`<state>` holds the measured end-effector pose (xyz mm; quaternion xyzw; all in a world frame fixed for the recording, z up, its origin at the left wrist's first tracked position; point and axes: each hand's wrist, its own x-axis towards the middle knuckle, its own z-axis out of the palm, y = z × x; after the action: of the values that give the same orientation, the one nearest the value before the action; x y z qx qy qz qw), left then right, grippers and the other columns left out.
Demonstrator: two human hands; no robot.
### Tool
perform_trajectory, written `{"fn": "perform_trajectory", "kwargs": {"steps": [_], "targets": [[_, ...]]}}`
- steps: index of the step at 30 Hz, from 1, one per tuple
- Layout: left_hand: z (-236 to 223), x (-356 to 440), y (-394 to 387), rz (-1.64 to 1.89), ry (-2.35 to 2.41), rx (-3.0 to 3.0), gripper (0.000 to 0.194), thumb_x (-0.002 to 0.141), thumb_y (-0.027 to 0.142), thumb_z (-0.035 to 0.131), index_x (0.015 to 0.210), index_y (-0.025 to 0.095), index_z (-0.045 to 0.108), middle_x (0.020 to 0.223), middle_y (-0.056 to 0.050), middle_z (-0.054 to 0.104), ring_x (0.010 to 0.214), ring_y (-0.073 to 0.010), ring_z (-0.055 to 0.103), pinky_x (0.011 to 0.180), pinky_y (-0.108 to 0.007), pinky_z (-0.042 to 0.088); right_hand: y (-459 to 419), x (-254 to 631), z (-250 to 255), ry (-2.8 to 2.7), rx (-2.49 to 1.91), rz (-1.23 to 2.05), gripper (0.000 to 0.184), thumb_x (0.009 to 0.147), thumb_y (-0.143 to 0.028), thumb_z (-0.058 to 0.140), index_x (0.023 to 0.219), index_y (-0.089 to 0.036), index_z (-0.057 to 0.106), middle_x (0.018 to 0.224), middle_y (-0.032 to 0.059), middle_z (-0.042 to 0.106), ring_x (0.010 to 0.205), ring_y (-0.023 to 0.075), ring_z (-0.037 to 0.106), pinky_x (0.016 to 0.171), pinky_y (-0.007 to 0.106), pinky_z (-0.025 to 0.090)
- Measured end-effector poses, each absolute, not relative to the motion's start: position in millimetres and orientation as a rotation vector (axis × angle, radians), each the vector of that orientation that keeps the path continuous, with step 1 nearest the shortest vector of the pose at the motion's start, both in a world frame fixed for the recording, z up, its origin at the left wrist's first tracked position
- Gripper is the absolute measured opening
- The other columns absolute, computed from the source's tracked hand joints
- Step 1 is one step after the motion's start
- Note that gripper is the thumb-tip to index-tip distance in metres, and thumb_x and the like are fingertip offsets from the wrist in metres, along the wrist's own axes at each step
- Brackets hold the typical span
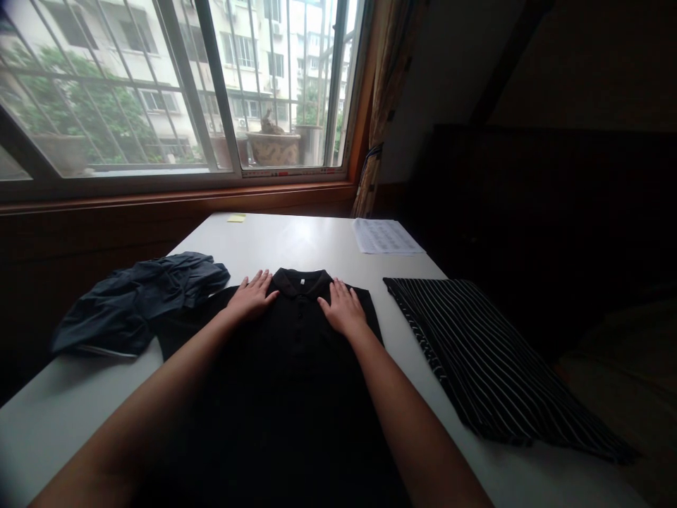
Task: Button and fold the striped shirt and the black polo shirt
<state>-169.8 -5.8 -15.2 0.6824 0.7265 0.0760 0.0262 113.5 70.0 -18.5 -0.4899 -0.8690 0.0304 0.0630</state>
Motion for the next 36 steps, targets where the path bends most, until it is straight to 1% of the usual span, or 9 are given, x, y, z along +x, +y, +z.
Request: {"fn": "perform_trajectory", "kwargs": {"steps": [5, 9, 13, 17, 22, 25, 28, 33, 36], "targets": [[-14.6, -180.8, -1.3, 0.349, 2.211, 2.15, 0.069, 0.1, 0.056, 0.033, 0.158, 0.018, 0.03, 0.164, -0.013, 0.027, 0.154, -0.0272, 0.018, 0.123, -0.05, 0.017, 69.0, 115.2, -17.8, -2.612, -1.467, 0.105, 0.075, 0.103, -0.058, 0.02, 0.158, -0.007, 0.029, 0.167, 0.0119, 0.019, 0.154, 0.0222, 0.015, 0.124, 0.042, 0.012], [-4.0, -196.1, -6.1, 0.522, 2.269, 2.138, 0.061, 0.102, 0.045, 0.031, 0.154, 0.014, 0.035, 0.161, -0.016, 0.035, 0.152, -0.0277, 0.024, 0.12, -0.049, 0.027, 68.1, 116.3, -16.3, -2.6, -1.455, 0.126, 0.074, 0.103, -0.057, 0.02, 0.157, -0.007, 0.03, 0.166, 0.0115, 0.021, 0.154, 0.0216, 0.016, 0.124, 0.041, 0.012], [16.9, -220.9, -39.2, 0.675, 2.339, 2.162, 0.056, 0.099, 0.038, 0.037, 0.148, 0.012, 0.043, 0.156, -0.015, 0.042, 0.15, -0.0265, 0.03, 0.12, -0.046, 0.029, 68.4, 117.0, -16.8, -2.582, -1.439, 0.124, 0.074, 0.103, -0.057, 0.021, 0.156, -0.006, 0.032, 0.166, 0.011, 0.023, 0.153, 0.0219, 0.018, 0.124, 0.041, 0.014], [35.5, -257.1, -99.5, 0.529, 2.43, 2.227, 0.051, 0.094, 0.044, 0.046, 0.137, 0.019, 0.057, 0.136, -0.013, 0.061, 0.13, -0.0316, 0.052, 0.113, -0.048, 0.039, 69.4, 117.1, -18.7, -2.569, -1.432, 0.114, 0.073, 0.103, -0.056, 0.023, 0.155, -0.006, 0.034, 0.165, 0.011, 0.025, 0.153, 0.0222, 0.019, 0.124, 0.041, 0.014], [40.4, -301.2, -168.6, 0.101, 2.683, 1.951, 0.059, 0.09, 0.055, 0.045, 0.137, 0.022, 0.057, 0.126, -0.015, 0.063, 0.113, -0.0377, 0.059, 0.095, -0.05, 0.048, 70.0, 117.2, -19.4, -2.567, -1.432, 0.126, 0.071, 0.103, -0.054, 0.024, 0.155, -0.007, 0.035, 0.165, 0.0114, 0.025, 0.153, 0.0223, 0.019, 0.124, 0.041, 0.013], [35.1, -317.0, -186.6, 0.111, 2.687, 1.805, 0.062, 0.087, 0.061, 0.046, 0.125, 0.015, 0.063, 0.119, -0.019, 0.064, 0.107, -0.0374, 0.061, 0.095, -0.048, 0.047, 70.3, 117.3, -19.1, -2.571, -1.434, 0.144, 0.07, 0.103, -0.054, 0.025, 0.155, -0.008, 0.034, 0.165, 0.0118, 0.025, 0.153, 0.0226, 0.019, 0.124, 0.041, 0.013], [30.4, -323.2, -186.1, 0.173, 2.647, 1.695, 0.056, 0.08, 0.064, 0.05, 0.102, 0.016, 0.069, 0.107, -0.018, 0.069, 0.102, -0.0356, 0.064, 0.093, -0.044, 0.048, 70.2, 117.4, -18.5, -2.573, -1.435, 0.15, 0.07, 0.103, -0.053, 0.026, 0.155, -0.008, 0.034, 0.165, 0.0119, 0.024, 0.153, 0.0228, 0.018, 0.124, 0.042, 0.013], [33.6, -317.0, -171.0, 0.318, 2.557, 1.534, 0.053, 0.073, 0.07, 0.055, 0.084, 0.02, 0.066, 0.092, -0.011, 0.072, 0.091, -0.0316, 0.068, 0.075, -0.033, 0.051, 69.1, 118.2, -16.7, -2.569, -1.436, 0.156, 0.069, 0.102, -0.052, 0.028, 0.155, -0.008, 0.035, 0.165, 0.0119, 0.025, 0.153, 0.0231, 0.019, 0.124, 0.041, 0.013], [39.5, -307.9, -166.6, 0.341, 2.557, 1.508, 0.046, 0.071, 0.066, 0.055, 0.079, 0.021, 0.061, 0.084, -0.008, 0.071, 0.082, -0.0295, 0.068, 0.067, -0.031, 0.049, 68.6, 118.4, -16.4, -2.564, -1.436, 0.16, 0.067, 0.102, -0.051, 0.029, 0.155, -0.009, 0.036, 0.165, 0.0119, 0.025, 0.153, 0.0228, 0.02, 0.124, 0.041, 0.013]]}}
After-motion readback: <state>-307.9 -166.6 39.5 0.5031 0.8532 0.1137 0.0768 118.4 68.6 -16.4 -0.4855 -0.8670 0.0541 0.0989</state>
